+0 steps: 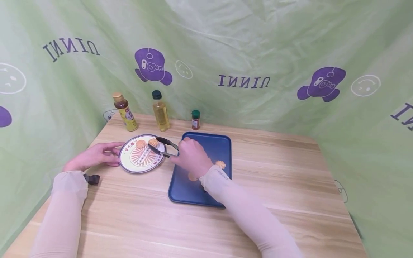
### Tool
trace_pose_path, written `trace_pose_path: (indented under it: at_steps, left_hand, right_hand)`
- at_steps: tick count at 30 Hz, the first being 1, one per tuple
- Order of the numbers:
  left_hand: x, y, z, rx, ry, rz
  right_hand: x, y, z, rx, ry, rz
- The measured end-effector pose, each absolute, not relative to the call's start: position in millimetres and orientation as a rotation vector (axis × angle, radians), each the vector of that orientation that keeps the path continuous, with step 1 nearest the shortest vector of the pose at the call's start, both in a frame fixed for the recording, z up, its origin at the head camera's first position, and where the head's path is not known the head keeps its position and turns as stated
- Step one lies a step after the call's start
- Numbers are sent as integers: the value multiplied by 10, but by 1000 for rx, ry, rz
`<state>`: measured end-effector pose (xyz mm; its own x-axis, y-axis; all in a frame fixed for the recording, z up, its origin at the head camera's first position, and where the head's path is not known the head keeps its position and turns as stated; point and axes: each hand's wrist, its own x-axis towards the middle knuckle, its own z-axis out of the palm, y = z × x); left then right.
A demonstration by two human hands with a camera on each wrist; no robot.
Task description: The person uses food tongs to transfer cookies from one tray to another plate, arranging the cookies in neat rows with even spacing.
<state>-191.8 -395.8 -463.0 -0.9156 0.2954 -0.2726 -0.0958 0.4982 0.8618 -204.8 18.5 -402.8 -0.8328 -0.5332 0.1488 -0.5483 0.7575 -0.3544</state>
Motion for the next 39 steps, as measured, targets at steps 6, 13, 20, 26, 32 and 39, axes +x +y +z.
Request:
trace_pose_path:
  at_steps: [6, 13, 20, 26, 32, 39]
  left_hand:
    - [-1920, -3958, -4652, 147, 2330, 1428]
    - [-1936, -3967, -4658, 150, 2299, 1464]
    - [-1927, -3957, -4639, 142, 2267, 1487]
    - [-1941, -3956, -4644, 145, 2248, 1500]
    - [-1946, -3969, -4654, 146, 2265, 1476]
    - [-1934, -3949, -4641, 129, 2262, 1480]
  right_hand:
    - [-2056, 99, -4078, 929, -2874, 477]
    - [-2047, 28, -4092, 914, -2910, 450]
    - [-2018, -3, -4081, 894, -2943, 459]
    - [-2021, -12, -4078, 874, -2946, 461]
    - [-2015, -8, -4091, 865, -2951, 473]
    - [-1979, 14, -4056, 850, -2956, 511]
